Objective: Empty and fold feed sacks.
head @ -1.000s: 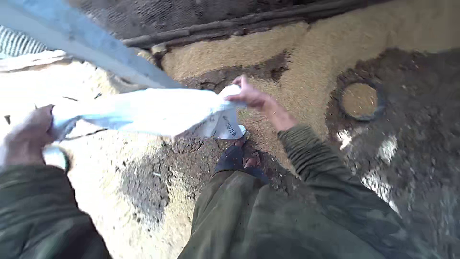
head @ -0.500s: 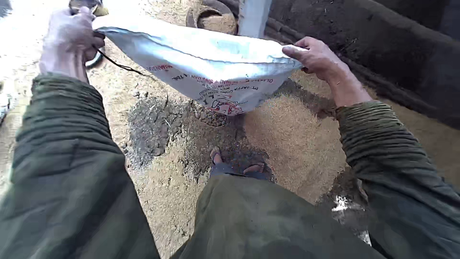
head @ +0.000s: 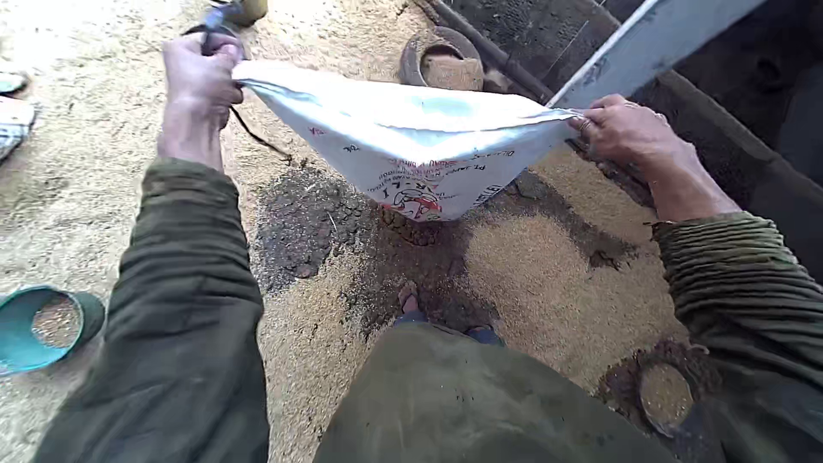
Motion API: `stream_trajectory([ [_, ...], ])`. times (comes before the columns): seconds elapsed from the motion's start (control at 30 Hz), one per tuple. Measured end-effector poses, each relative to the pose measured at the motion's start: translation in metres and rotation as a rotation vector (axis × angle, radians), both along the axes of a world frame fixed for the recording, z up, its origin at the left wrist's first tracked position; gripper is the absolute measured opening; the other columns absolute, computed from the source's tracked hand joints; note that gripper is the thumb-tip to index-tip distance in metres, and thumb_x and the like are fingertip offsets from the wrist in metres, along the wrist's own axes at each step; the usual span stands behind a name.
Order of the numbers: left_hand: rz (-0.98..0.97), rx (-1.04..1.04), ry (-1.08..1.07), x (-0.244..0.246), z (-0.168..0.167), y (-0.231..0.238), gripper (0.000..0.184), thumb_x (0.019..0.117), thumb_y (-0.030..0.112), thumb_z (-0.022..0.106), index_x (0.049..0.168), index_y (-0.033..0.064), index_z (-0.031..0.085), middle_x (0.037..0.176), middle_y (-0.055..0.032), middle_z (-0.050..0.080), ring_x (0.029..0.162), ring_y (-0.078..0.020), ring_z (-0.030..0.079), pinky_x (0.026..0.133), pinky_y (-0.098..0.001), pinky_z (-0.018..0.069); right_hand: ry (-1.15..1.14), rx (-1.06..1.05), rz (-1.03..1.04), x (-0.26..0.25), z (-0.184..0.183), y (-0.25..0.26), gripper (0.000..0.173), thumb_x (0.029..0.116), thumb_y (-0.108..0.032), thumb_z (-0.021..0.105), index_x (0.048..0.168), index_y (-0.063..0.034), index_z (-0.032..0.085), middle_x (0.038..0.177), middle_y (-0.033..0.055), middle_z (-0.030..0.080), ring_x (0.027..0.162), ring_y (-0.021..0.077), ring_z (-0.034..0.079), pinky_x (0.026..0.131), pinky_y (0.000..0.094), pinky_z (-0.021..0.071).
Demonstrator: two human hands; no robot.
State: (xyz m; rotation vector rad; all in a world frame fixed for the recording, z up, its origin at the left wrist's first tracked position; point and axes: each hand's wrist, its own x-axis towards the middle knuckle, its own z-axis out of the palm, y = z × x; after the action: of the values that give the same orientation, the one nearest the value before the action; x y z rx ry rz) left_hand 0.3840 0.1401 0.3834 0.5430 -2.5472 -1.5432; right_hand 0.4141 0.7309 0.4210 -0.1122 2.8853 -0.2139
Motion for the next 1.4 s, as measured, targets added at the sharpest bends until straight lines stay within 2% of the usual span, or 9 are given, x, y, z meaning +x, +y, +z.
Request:
stream_trajectory([
  [0.2, 0.01, -0.121, -0.067, 0.0, -0.002, -0.063, 0.037, 0.1018, 0.023, 0.051, 0.136, 0.0116, 0.06, 0.111, -0.0041, 0.064, 0.074, -0.0058, 0.053, 0.069, -0.0313, 0.0494, 0.036, 0.034, 0.024, -0.039, 0.004, -0.04, 0.042, 0.1106, -0.034, 0.043, 0.132, -0.0061, 0.066, 0.145, 0.0278, 0.051, 0.127, 0.0531, 0.053, 0.095, 0.0785, 0.0415],
  [0.33, 0.104, 0.041, 0.169, 0.0, 0.028, -0.084, 0.017, 0.1038, 0.024, 0.056, 0.116, 0.0126, 0.059, 0.095, 0.0085, 0.062, 0.074, 0.0011, 0.061, 0.069, -0.0229, 0.056, 0.323, -0.124, -0.037, -0.071, 0.026, -0.067, 0.035, 0.1053, -0.023, 0.051, 0.125, -0.001, 0.07, 0.137, 0.031, 0.054, 0.129, 0.0453, 0.052, 0.109, 0.0612, 0.0395],
  [0.43, 0.097, -0.075, 0.007, -0.002, 0.009, -0.092, 0.033, 0.102, 0.022, 0.052, 0.132, 0.0131, 0.063, 0.096, 0.0029, 0.061, 0.063, -0.0003, 0.047, 0.058, -0.0238, 0.0437, 0.202, -0.089, -0.019, -0.089, 0.013, -0.076, 0.029, 0.1026, -0.021, 0.058, 0.118, -0.0015, 0.073, 0.134, 0.0313, 0.055, 0.124, 0.0495, 0.054, 0.1, 0.071, 0.0426],
  [0.53, 0.124, -0.003, 0.155, 0.0, 0.032, -0.099, 0.03, 0.1051, 0.026, 0.053, 0.131, 0.0145, 0.061, 0.098, 0.0083, 0.063, 0.068, 0.002, 0.057, 0.063, -0.0214, 0.0515, 0.391, -0.178, -0.088, -0.113, 0.03, -0.078, 0.035, 0.1035, -0.024, 0.052, 0.124, -0.0038, 0.071, 0.134, 0.0285, 0.057, 0.126, 0.0413, 0.055, 0.107, 0.0587, 0.0419],
  [0.77, 0.188, 0.046, 0.15, -0.011, 0.032, -0.088, 0.031, 0.1077, 0.023, 0.048, 0.134, 0.0109, 0.06, 0.102, 0.0042, 0.066, 0.068, 0.0018, 0.057, 0.061, -0.02, 0.0508, 0.373, -0.245, -0.095, -0.151, 0.019, -0.087, 0.037, 0.1058, -0.027, 0.051, 0.124, 0.0002, 0.07, 0.137, 0.0303, 0.055, 0.13, 0.0442, 0.052, 0.11, 0.0595, 0.04],
  [0.87, 0.228, 0.042, 0.013, -0.014, -0.005, -0.084, 0.031, 0.106, 0.022, 0.05, 0.126, 0.0012, 0.061, 0.098, -0.0115, 0.065, 0.069, -0.0132, 0.056, 0.065, -0.0368, 0.0512, 0.227, -0.185, 0.059, -0.17, -0.012, -0.09, 0.033, 0.1061, -0.023, 0.054, 0.114, 0.0047, 0.069, 0.13, 0.0343, 0.058, 0.12, 0.0535, 0.057, 0.098, 0.0737, 0.0442],
  [1.2, 0.51, 0.17, 0.027, -0.054, -0.007, -0.114, 0.035, 0.1109, 0.024, 0.045, 0.136, 0.0066, 0.063, 0.113, -0.0197, 0.069, 0.087, -0.0281, 0.067, 0.075, -0.0469, 0.0564, 0.349, -0.428, 0.015, -0.323, 0.014, -0.182, 0.043, 0.1066, -0.024, 0.049, 0.134, 0.0077, 0.059, 0.14, 0.036, 0.053, 0.135, 0.0482, 0.049, 0.114, 0.0605, 0.0373],
  [1.3, 0.557, 0.184, -0.047, -0.063, -0.023, -0.136, 0.037, 0.1108, 0.024, 0.044, 0.136, 0.0052, 0.062, 0.111, -0.0225, 0.067, 0.085, -0.0313, 0.065, 0.076, -0.0507, 0.0541, 0.218, -0.477, 0.099, -0.365, 0.014, -0.236, 0.047, 0.1089, -0.029, 0.047, 0.136, 0.0084, 0.055, 0.131, 0.0349, 0.058, 0.115, 0.0458, 0.063, 0.098, 0.064, 0.0495],
  [1.4, 0.601, 0.176, -0.063, -0.081, -0.031, -0.189, 0.037, 0.1116, 0.026, 0.042, 0.137, 0.0076, 0.062, 0.107, -0.02, 0.068, 0.078, -0.0278, 0.062, 0.07, -0.0473, 0.0526, 0.238, -0.749, 0.008, -0.415, 0.018, -0.305, 0.052, 0.1112, -0.037, 0.038, 0.147, 0.0002, 0.045, 0.12, 0.0202, 0.061, 0.084, 0.0183, 0.066, 0.076, 0.0378, 0.0581],
])
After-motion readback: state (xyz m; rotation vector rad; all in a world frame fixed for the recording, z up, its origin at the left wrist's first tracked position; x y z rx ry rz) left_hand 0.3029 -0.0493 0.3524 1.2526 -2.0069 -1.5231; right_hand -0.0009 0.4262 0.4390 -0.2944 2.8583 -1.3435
